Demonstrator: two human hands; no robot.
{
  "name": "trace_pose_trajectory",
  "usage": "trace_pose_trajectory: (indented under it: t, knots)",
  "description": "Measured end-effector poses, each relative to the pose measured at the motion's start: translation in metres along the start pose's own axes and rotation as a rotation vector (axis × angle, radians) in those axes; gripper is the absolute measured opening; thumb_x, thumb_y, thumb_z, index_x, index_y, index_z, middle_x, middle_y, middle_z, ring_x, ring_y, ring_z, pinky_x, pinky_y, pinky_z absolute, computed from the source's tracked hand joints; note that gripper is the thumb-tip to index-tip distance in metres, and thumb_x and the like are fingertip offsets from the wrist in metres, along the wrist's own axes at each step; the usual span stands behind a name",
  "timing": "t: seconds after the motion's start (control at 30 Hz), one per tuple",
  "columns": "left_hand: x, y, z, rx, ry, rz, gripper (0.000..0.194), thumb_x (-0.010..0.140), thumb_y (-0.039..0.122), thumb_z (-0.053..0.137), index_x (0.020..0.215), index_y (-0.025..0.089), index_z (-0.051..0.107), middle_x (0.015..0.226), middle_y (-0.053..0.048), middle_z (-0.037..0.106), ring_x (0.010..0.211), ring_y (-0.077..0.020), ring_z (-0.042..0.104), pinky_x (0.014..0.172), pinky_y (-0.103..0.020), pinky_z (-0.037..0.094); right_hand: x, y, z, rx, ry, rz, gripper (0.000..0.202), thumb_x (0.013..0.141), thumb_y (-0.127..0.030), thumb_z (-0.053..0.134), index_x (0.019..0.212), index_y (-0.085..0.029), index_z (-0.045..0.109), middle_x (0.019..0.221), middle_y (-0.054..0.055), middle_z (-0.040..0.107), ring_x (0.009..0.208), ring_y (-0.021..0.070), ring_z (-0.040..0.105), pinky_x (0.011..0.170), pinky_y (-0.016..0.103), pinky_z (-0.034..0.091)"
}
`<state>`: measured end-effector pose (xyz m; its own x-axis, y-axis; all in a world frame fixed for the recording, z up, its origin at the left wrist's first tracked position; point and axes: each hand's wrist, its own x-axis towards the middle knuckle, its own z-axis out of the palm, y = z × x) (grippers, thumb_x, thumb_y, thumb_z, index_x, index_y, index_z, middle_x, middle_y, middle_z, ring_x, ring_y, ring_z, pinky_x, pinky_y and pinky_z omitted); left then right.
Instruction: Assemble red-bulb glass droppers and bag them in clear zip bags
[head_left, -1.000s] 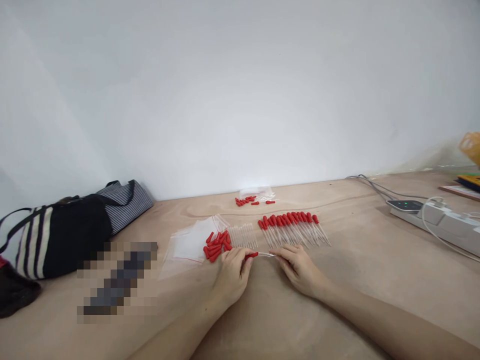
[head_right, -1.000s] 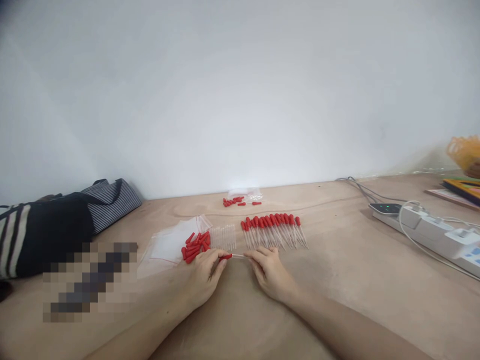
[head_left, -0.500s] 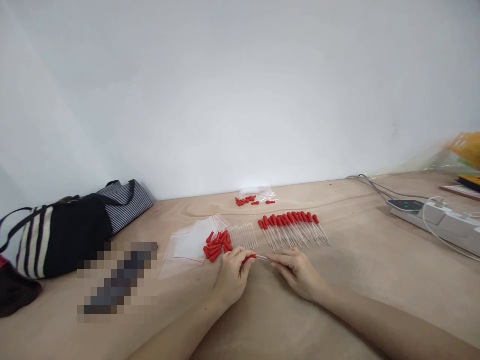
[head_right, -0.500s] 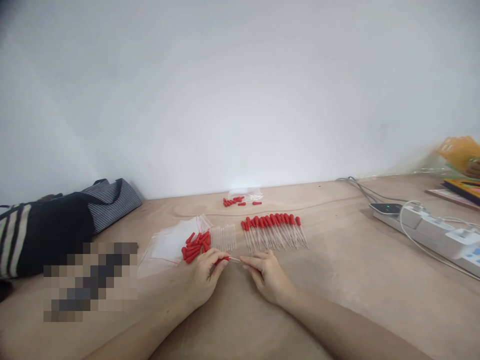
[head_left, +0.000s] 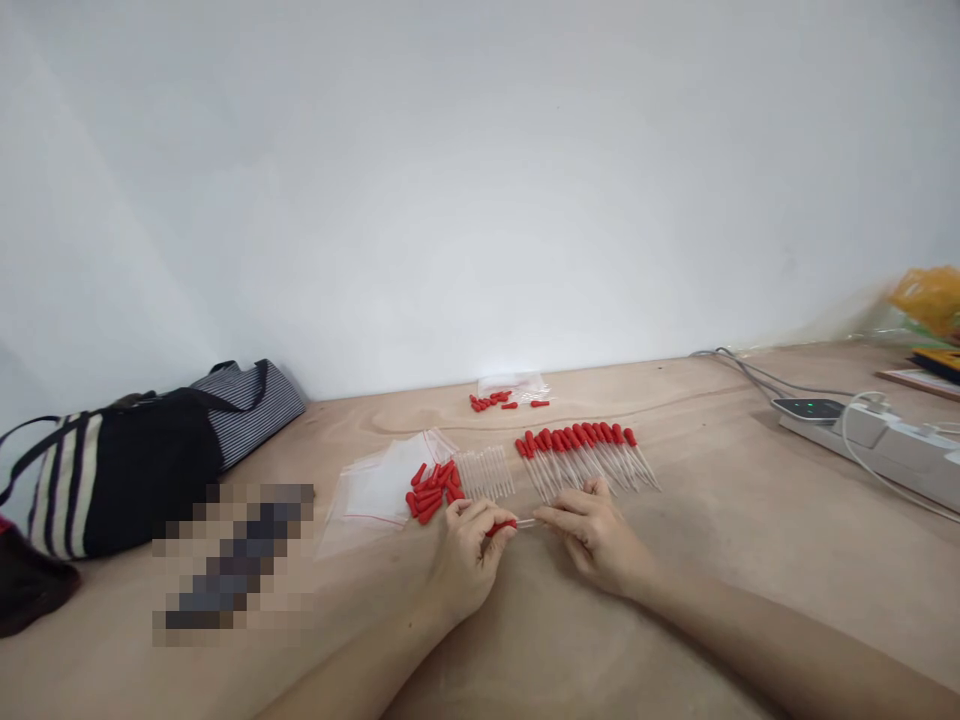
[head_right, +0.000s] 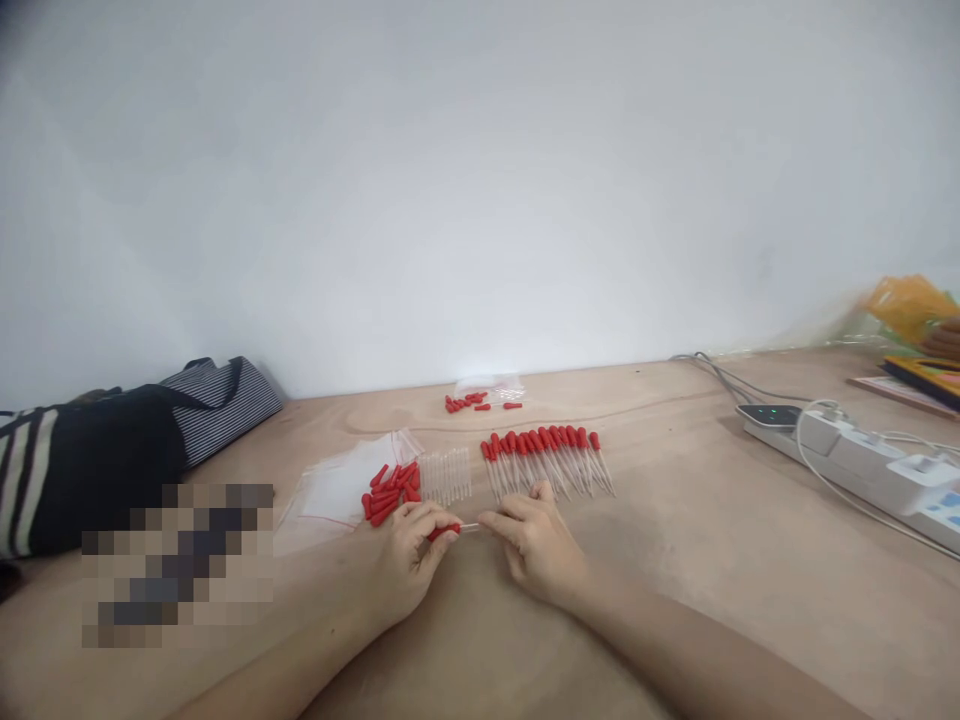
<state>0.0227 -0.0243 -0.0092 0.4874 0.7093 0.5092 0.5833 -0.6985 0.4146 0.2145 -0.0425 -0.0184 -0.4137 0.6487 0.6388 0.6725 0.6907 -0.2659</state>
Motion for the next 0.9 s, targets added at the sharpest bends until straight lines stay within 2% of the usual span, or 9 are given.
trace_pose_trajectory:
  t: [0.2,0.67,0.9]
  knots:
    - [-0.001,0.002,0.000,0.021,0.025,0.023,0.020,0.085,0.025,0.039,0.077,0.020,0.056,0.074,0.000,0.063,0.071,-0.0145,0.055,0.079,-0.035,0.030,0.004,-0.007,-0.001,-0.015,0.013,0.016,0.024,0.079,-0.010,0.038,0.083,-0.016,0.060,0.064,0.001,0.055,0.058,0.0106,0.041,0.064,0.028,0.019]
    - [-0.002,0.003,0.001,0.049,0.055,0.107,0.017,0.084,0.023,0.040,0.077,0.020,0.056,0.072,0.000,0.063,0.069,-0.0138,0.056,0.082,-0.035,0.029,0.008,-0.014,-0.004,0.092,-0.110,0.122,0.019,0.081,-0.012,0.038,0.077,-0.017,0.055,0.067,-0.001,0.059,0.059,0.0099,0.047,0.065,0.026,0.020]
    - [-0.002,0.004,0.000,0.043,0.011,0.105,0.017,0.084,0.023,0.040,0.077,0.020,0.055,0.073,0.000,0.062,0.070,-0.0139,0.056,0.083,-0.036,0.028,0.009,-0.018,-0.002,0.164,-0.156,0.191,0.019,0.082,-0.012,0.038,0.077,-0.018,0.055,0.070,-0.001,0.061,0.062,0.0104,0.050,0.067,0.027,0.022]
